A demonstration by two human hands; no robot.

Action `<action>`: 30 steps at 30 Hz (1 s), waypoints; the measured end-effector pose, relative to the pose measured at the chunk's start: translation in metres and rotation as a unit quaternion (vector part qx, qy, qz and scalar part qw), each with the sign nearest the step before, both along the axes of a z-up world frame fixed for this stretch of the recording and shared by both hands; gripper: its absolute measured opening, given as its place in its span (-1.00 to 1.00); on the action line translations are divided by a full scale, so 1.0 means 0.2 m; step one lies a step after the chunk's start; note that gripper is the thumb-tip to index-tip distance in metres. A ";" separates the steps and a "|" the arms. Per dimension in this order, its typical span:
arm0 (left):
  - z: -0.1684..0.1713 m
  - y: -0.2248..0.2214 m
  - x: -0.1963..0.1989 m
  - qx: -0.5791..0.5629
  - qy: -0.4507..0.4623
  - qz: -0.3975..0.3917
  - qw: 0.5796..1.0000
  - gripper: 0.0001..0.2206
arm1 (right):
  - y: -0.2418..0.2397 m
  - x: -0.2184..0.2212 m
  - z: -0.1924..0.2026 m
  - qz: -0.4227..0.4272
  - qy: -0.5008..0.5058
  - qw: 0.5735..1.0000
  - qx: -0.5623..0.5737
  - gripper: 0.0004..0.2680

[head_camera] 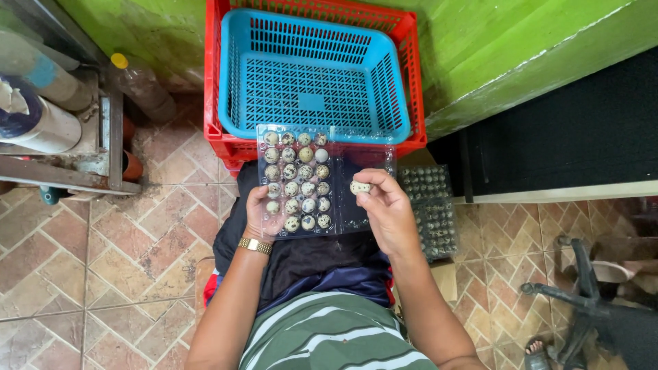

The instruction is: The person picks up quail eggs from a plastic basket and places them into the compartments of a clear plastic egg carton, occasionally turning the eggs and handling a plastic sheet.

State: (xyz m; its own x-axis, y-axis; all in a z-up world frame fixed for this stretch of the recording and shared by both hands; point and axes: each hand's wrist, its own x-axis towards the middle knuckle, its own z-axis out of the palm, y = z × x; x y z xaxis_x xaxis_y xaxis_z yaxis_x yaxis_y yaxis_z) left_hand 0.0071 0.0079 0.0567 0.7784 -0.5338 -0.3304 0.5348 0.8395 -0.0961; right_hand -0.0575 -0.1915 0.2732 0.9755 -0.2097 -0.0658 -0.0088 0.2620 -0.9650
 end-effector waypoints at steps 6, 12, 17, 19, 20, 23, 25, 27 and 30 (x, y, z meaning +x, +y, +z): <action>0.07 0.01 0.01 -0.015 -0.001 -0.007 1.000 -0.74 | 0.06 -0.02 0.09 -0.023 -0.024 0.981 -0.191 -0.64; -0.07 0.00 0.01 -0.021 -0.003 -0.012 1.000 -0.73 | 0.06 -0.03 0.10 -0.024 -0.070 0.947 -0.312 -0.65; -0.06 0.00 0.01 -0.020 -0.001 -0.011 1.000 -0.74 | 0.06 -0.03 0.10 -0.026 -0.085 0.935 -0.343 -0.67; 0.04 0.00 0.00 -0.018 -0.002 -0.007 1.000 -0.74 | 0.07 -0.03 0.13 -0.025 -0.077 0.932 -0.354 -0.73; -0.17 -0.02 0.01 -0.018 -0.001 -0.006 1.000 -0.74 | 0.06 -0.02 0.12 -0.024 -0.076 0.932 -0.355 -0.73; -0.57 -0.05 0.01 -0.004 0.019 0.003 1.000 -0.72 | 0.05 -0.02 0.06 0.004 -0.103 0.928 -0.359 -0.83; -0.52 -0.05 0.01 -0.010 0.003 0.001 1.000 -0.69 | 0.05 -0.02 -0.01 0.026 -0.094 0.936 -0.339 -0.83; -0.65 -0.07 0.01 -0.013 0.006 0.007 1.000 -0.69 | 0.06 -0.03 -0.06 0.040 -0.089 0.939 -0.331 -0.82; -0.75 -0.09 0.02 -0.017 0.006 0.007 1.000 -0.70 | 0.13 -0.05 -0.06 0.057 -0.080 0.939 -0.329 -0.81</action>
